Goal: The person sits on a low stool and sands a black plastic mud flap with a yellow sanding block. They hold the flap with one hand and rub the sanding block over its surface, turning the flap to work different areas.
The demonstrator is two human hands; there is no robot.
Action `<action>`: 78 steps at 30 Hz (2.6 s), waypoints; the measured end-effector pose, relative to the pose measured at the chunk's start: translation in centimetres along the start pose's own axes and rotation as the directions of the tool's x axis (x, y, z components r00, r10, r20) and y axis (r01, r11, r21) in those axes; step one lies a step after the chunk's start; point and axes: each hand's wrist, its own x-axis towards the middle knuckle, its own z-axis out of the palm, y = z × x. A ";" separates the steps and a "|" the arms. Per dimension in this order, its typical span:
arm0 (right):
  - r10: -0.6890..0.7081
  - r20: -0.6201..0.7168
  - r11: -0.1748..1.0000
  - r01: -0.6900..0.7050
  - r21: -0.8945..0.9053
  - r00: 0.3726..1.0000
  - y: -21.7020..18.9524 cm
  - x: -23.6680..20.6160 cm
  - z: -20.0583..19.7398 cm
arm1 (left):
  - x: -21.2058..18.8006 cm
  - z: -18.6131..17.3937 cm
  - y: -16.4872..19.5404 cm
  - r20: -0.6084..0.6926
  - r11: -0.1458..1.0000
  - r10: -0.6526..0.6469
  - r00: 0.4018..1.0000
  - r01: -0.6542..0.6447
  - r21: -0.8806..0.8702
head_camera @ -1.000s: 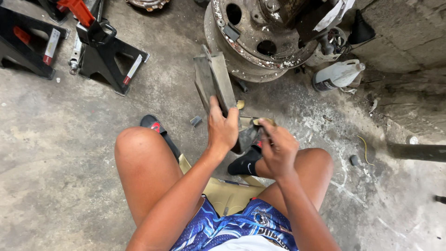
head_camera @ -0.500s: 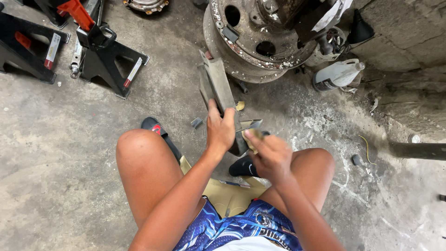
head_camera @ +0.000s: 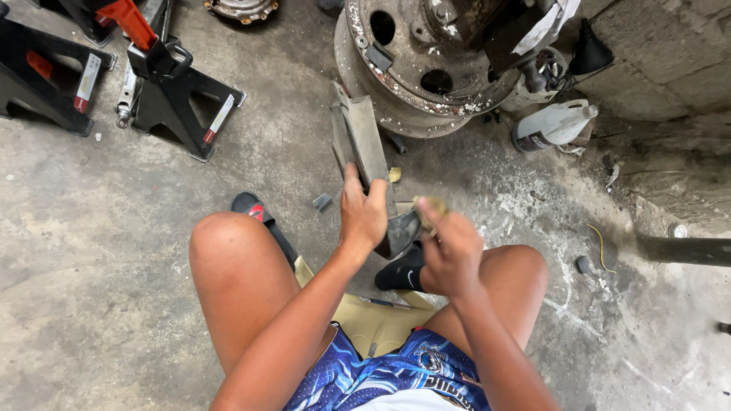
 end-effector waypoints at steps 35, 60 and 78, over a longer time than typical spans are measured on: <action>-0.116 0.048 0.978 0.122 -0.171 0.992 1.7 -0.8 -0.3 | 0.6 0.0 -0.6 0.039 0.995 -0.092 0.995 0.094 -0.046; -0.043 0.086 0.990 0.054 -0.131 0.995 3.9 -1.3 -1.4 | 0.8 1.5 -3.5 0.074 0.998 0.055 0.996 -0.056 0.007; -0.011 0.145 0.982 0.038 -0.185 0.989 1.2 -0.9 -1.4 | 1.1 1.0 -3.8 0.157 0.980 -0.187 0.970 0.195 -0.035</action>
